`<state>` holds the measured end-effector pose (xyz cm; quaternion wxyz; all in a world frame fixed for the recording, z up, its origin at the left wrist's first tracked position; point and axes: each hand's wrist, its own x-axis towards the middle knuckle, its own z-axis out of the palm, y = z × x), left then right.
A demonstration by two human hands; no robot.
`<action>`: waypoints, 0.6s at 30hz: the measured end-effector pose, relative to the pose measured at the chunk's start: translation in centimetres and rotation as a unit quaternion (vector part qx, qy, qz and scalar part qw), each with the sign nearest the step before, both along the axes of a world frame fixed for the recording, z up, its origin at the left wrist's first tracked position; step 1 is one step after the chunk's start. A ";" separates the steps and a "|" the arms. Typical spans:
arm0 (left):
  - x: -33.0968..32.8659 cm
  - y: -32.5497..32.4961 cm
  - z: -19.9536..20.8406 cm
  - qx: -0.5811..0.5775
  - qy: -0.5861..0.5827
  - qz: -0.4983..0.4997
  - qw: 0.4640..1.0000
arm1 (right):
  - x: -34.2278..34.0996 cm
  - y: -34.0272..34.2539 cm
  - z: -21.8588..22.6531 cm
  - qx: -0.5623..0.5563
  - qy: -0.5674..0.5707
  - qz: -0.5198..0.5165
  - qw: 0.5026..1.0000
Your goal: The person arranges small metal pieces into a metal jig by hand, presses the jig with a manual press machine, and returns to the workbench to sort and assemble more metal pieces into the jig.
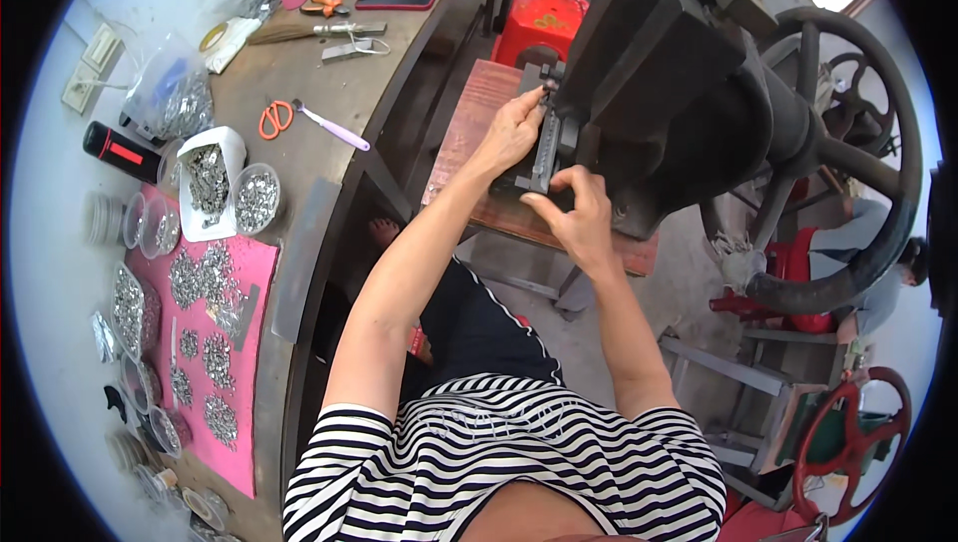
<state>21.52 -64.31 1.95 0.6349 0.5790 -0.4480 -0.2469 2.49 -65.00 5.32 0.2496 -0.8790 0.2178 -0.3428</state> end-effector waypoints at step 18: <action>-3.4 8.2 1.5 0.061 -0.237 -0.033 0.969 | -21.3 -5.0 14.9 0.042 -0.277 -0.246 0.928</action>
